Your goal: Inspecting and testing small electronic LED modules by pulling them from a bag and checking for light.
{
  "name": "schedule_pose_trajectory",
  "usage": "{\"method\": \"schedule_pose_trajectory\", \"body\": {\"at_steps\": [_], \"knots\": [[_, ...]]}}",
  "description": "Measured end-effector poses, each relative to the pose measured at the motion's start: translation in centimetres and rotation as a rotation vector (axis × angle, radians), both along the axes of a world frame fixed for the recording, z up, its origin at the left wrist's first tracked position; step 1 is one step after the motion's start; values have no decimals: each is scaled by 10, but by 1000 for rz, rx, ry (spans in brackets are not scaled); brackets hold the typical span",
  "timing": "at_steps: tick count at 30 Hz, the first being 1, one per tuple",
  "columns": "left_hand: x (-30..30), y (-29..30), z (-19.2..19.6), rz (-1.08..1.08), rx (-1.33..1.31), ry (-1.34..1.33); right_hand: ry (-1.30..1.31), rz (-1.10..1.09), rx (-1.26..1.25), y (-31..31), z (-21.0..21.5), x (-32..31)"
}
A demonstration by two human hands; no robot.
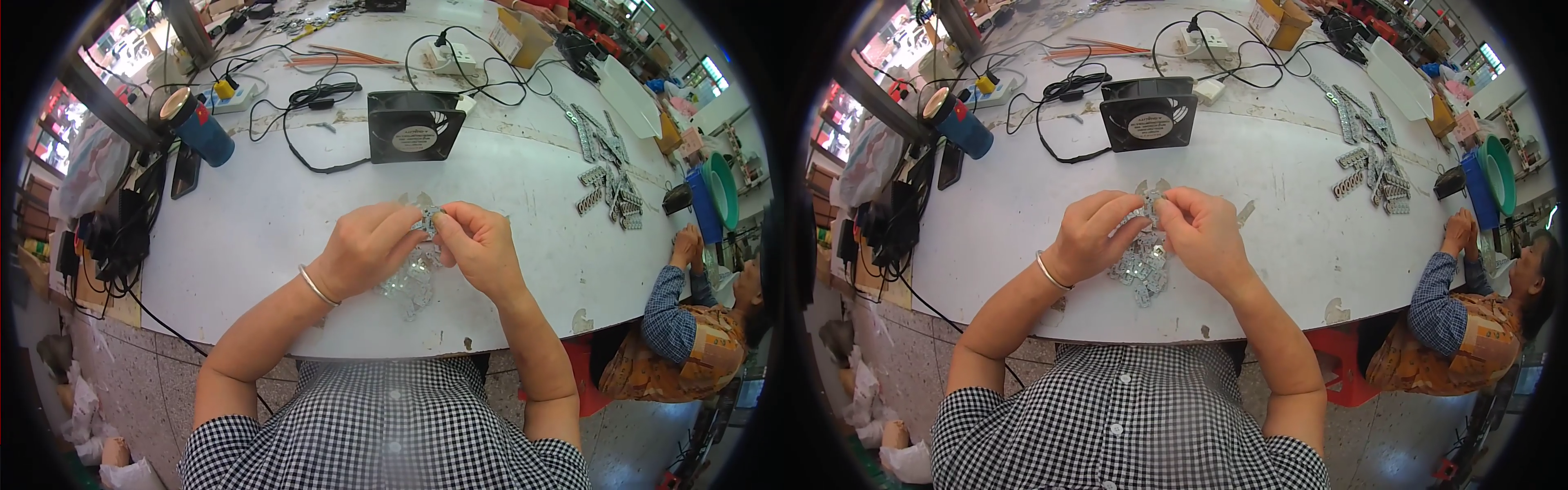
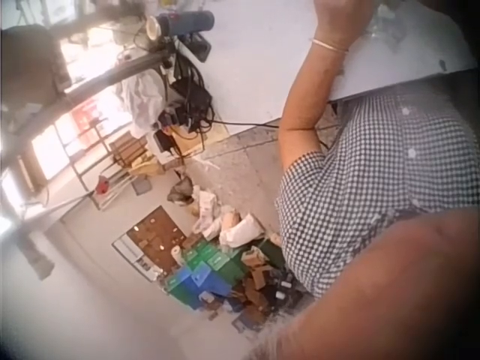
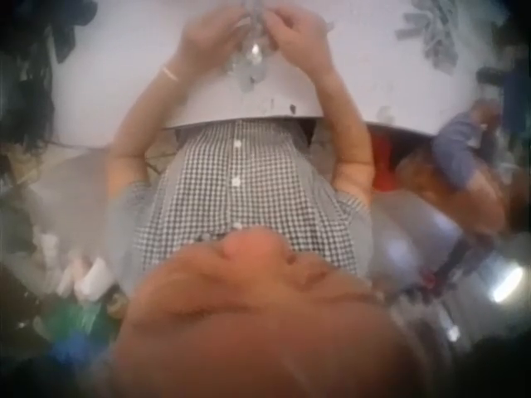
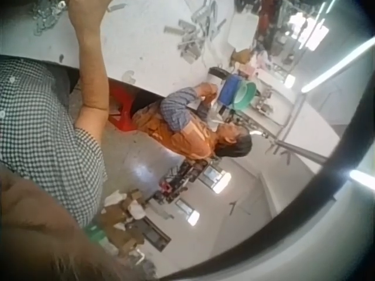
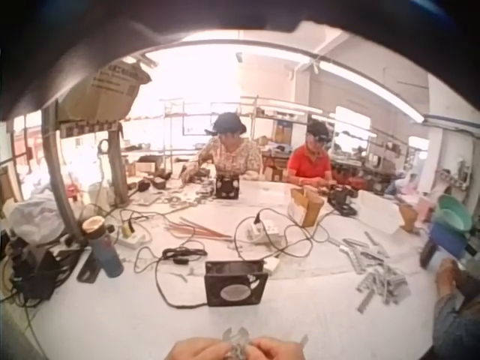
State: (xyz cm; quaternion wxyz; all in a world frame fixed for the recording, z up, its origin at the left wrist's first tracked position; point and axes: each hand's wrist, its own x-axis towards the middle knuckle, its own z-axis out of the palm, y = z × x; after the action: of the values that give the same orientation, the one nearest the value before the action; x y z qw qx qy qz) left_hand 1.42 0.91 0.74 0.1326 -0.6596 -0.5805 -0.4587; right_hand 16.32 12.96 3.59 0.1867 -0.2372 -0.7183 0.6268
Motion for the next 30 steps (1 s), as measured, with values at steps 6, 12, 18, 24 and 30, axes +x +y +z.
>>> {"method": "schedule_pose_trajectory", "body": {"at_steps": [6, 12, 18, 24, 30], "knots": [[4, -3, 1, 18, -12, 72, 5, -6, -12, 0, -4, 2], [6, -2, -6, -75, -260, -401, -31, 70, 197, -1, -11, 15], [12, 7, 0, -99, -318, -365, 94, -90, 328, 1, -37, 19], [7, 1, -3, -78, -440, -425, 183, -278, -64, 8, -24, 23], [-2, 2, -3, -202, -405, -407, 88, -117, 122, 1, -20, 17]]}}
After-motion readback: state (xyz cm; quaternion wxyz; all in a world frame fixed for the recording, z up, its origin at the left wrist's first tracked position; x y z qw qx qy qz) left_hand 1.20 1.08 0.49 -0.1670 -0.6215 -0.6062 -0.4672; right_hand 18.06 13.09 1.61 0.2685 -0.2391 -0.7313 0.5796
